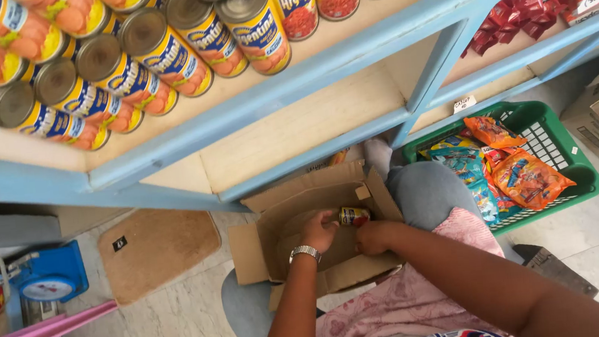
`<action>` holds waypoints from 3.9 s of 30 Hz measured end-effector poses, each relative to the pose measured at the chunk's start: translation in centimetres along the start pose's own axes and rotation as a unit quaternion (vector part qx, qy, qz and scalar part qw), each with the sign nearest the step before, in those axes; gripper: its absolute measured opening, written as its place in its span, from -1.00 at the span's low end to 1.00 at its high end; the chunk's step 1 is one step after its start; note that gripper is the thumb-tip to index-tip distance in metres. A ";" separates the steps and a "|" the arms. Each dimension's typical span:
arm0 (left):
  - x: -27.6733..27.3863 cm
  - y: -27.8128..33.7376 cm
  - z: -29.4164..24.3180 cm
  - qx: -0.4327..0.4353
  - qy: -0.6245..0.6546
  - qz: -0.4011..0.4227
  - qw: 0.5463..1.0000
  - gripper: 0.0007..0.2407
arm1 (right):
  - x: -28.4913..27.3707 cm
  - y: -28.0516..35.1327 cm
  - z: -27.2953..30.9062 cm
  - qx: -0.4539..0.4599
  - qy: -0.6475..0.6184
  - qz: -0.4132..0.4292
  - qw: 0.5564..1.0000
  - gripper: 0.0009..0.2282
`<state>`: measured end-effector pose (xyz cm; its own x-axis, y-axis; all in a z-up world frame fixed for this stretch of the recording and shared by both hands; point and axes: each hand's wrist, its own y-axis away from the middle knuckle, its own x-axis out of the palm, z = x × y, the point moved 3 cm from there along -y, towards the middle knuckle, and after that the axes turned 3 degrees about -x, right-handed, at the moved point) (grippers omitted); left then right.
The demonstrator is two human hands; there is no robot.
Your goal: Restocking and organizing canned goods from a cardboard box onto store shelves.
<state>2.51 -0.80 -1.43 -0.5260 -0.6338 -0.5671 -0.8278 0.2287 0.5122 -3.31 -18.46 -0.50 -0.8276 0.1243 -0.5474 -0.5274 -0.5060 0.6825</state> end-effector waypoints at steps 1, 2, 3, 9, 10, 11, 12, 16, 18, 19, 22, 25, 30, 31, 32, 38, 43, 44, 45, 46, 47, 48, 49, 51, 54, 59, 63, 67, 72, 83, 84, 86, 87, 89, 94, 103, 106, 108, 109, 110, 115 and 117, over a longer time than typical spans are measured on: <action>1.1 -1.4 1.1 0.002 -0.002 0.001 1.000 -0.63 | 0.0 -0.3 0.0 0.001 -0.002 -0.002 1.000 -0.61; 2.2 -2.8 2.2 0.007 0.015 0.007 1.000 -0.63 | 0.0 -0.5 0.1 -0.017 0.002 0.000 1.000 -0.64; 3.5 -4.0 3.3 0.011 0.034 0.015 0.999 -0.63 | 0.2 -0.7 0.1 -0.035 0.006 0.004 0.999 -0.66; 5.1 -2.3 1.6 0.035 -0.056 -0.017 0.998 -0.48 | 0.9 -1.5 -0.1 -0.029 -0.021 0.018 0.999 -0.66; 5.1 -1.5 1.0 0.039 -0.057 -0.012 0.998 -0.48 | 0.8 -1.3 -0.2 -0.024 -0.024 0.017 0.999 -0.66; 5.0 -0.7 0.7 0.024 -0.065 0.011 0.998 -0.41 | 0.8 -1.3 -0.1 -0.033 -0.018 0.023 0.999 -0.65; 4.9 0.1 0.3 0.009 -0.074 0.033 0.997 -0.33 | 0.8 -1.3 0.0 -0.042 -0.013 0.029 0.999 -0.63; 4.3 1.4 -0.3 -0.038 -0.087 0.083 0.992 -0.23 | -0.2 0.1 1.5 -0.041 0.004 0.051 0.998 -0.60; 4.9 0.7 1.4 -0.044 -0.051 0.049 0.997 -0.28 | -1.2 0.8 1.9 -0.018 -0.029 0.053 0.998 -0.60; 4.8 0.6 1.1 -0.042 -0.051 0.048 0.997 -0.28 | -1.0 0.5 1.8 -0.018 -0.027 0.052 0.998 -0.60; 5.0 0.1 1.4 -0.006 -0.015 0.016 1.000 -0.36 | -0.2 -0.3 1.5 -0.027 -0.002 0.063 0.998 -0.59; 6.9 -1.3 3.7 0.013 -0.023 0.046 0.999 -0.33 | 0.1 -0.6 1.2 -0.031 0.002 0.051 0.998 -0.58; 7.8 -2.1 5.3 0.018 -0.050 0.050 0.997 -0.45 | 0.1 -0.7 1.0 -0.022 -0.012 0.051 0.998 -0.58; 8.2 -2.4 5.9 0.018 -0.049 0.048 0.997 -0.45 | -0.3 -0.5 1.2 -0.023 -0.010 0.051 0.998 -0.58; 8.7 -2.8 6.6 0.014 -0.042 0.055 0.997 -0.51 | -0.6 -0.2 1.4 -0.019 -0.012 0.052 0.998 -0.59; 7.1 -1.2 2.4 -0.037 -0.014 0.092 0.995 -0.60 | -0.8 0.0 1.3 0.003 -0.007 0.069 0.998 -0.58; 6.4 -0.4 0.9 -0.055 0.017 0.072 0.996 -0.61 | -0.7 0.2 1.6 0.018 -0.011 0.086 0.996 -0.57; 5.5 0.2 -0.4 -0.046 0.007 0.071 0.996 -0.49 | -0.9 0.4 1.8 0.017 -0.012 0.080 0.997 -0.57; 4.5 0.8 -1.7 -0.037 -0.004 0.070 0.997 -0.37 | -1.0 0.6 2.0 0.016 -0.014 0.074 0.997 -0.57; 4.7 0.8 -1.3 -0.040 -0.004 0.072 0.997 -0.37 | -1.0 0.8 2.3 0.015 -0.015 0.076 0.997 -0.57; 5.0 0.6 -1.1 -0.029 -0.021 0.094 0.995 -0.31 | -1.4 0.9 2.4 0.013 -0.010 0.065 0.998 -0.58; 5.3 0.3 -1.0 -0.019 -0.039 0.116 0.992 -0.24 | -1.8 1.0 2.5 0.011 -0.005 0.054 0.998 -0.60; 5.5 0.1 -0.9 -0.019 -0.038 0.116 0.992 -0.24 | -1.8 1.0 2.5 0.011 -0.005 0.055 0.998 -0.60; 6.1 -0.1 -0.4 -0.037 -0.049 0.144 0.988 -0.28 | -1.7 0.9 2.7 0.013 -0.010 0.074 0.997 -0.61; 7.2 -1.0 1.5 0.002 -0.058 0.126 0.990 -0.29 | -1.2 0.3 2.3 0.007 -0.009 0.073 0.997 -0.62; 7.5 -1.3 0.6 0.018 -0.128 0.189 0.973 -0.19 | -0.2 -0.5 1.9 -0.006 0.000 0.068 0.998 -0.63; 9.3 -2.5 2.2 0.069 -0.177 0.248 0.950 -0.12 | 0.6 -1.3 1.3 -0.010 0.021 0.060 0.998 -0.63; 8.2 -1.5 0.5 0.069 -0.194 0.248 0.947 -0.15 | 0.4 -1.2 1.2 0.000 0.020 0.058 0.998 -0.63; 6.6 0.6 -1.6 0.040 -0.206 0.250 0.945 -0.16 | -0.3 -0.3 1.9 0.035 -0.008 0.104 0.994 -0.60; 8.4 -2.1 3.2 -0.071 -0.202 0.158 0.964 -0.47 | -0.6 -0.9 1.4 0.000 0.002 0.035 0.999 -0.60; 8.1 -1.9 3.0 -0.088 -0.210 0.158 0.961 -0.46 | -0.6 -1.0 1.3 0.003 0.002 0.030 1.000 -0.61; 7.3 -1.0 1.8 -0.098 -0.208 0.153 0.961 -0.45 | -0.7 -1.1 1.2 -0.002 -0.017 0.007 1.000 -0.61; 6.9 -0.6 1.1 -0.109 -0.203 0.148 0.962 -0.45 | -0.8 -1.1 1.1 -0.006 -0.033 -0.013 0.999 -0.62; 6.5 -0.4 1.0 -0.122 -0.164 0.125 0.971 -0.47 | -1.6 -0.5 1.5 0.005 -0.043 -0.012 0.999 -0.63; 4.9 0.1 1.6 -0.156 -0.049 0.050 0.985 -0.53 | -1.5 -1.2 0.7 0.026 -0.072 -0.037 0.996 -0.54; 1.6 3.1 0.4 0.001 0.011 -0.136 0.991 -0.52 | -2.4 -0.6 1.2 0.055 -0.121 -0.070 0.989 -0.45; 0.8 3.9 -0.4 0.046 0.042 -0.162 0.985 -0.52 | -2.2 -1.5 0.5 0.058 -0.145 -0.114 0.981 -0.40; 1.3 3.6 0.6 0.055 0.092 -0.164 0.981 -0.53 | -2.2 -1.8 0.3 0.063 -0.139 -0.121 0.981 -0.40; 1.5 3.6 1.2 0.056 0.090 -0.166 0.980 -0.53 | -2.0 -2.1 0.1 0.061 -0.140 -0.123 0.981 -0.40; 1.6 3.7 1.7 0.071 0.110 -0.171 0.977 -0.54 | -1.8 -2.5 -0.1 0.050 -0.163 -0.140 0.975 -0.44; 1.4 3.6 2.5 0.091 0.164 -0.175 0.967 -0.57 | 0.4 -7.3 -3.2 -0.006 -0.229 -0.224 0.947 -0.51; 0.4 4.7 1.0 -0.007 0.246 -0.158 0.956 -0.54 | 0.3 -8.0 -3.8 -0.070 -0.243 -0.314 0.915 -0.63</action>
<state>-1.78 0.76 0.11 -0.0921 -0.9410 -0.3256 -0.9256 -0.0396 0.3765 1.36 -17.57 -7.97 -0.3751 0.7765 -0.5063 -0.9268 -0.3045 0.2196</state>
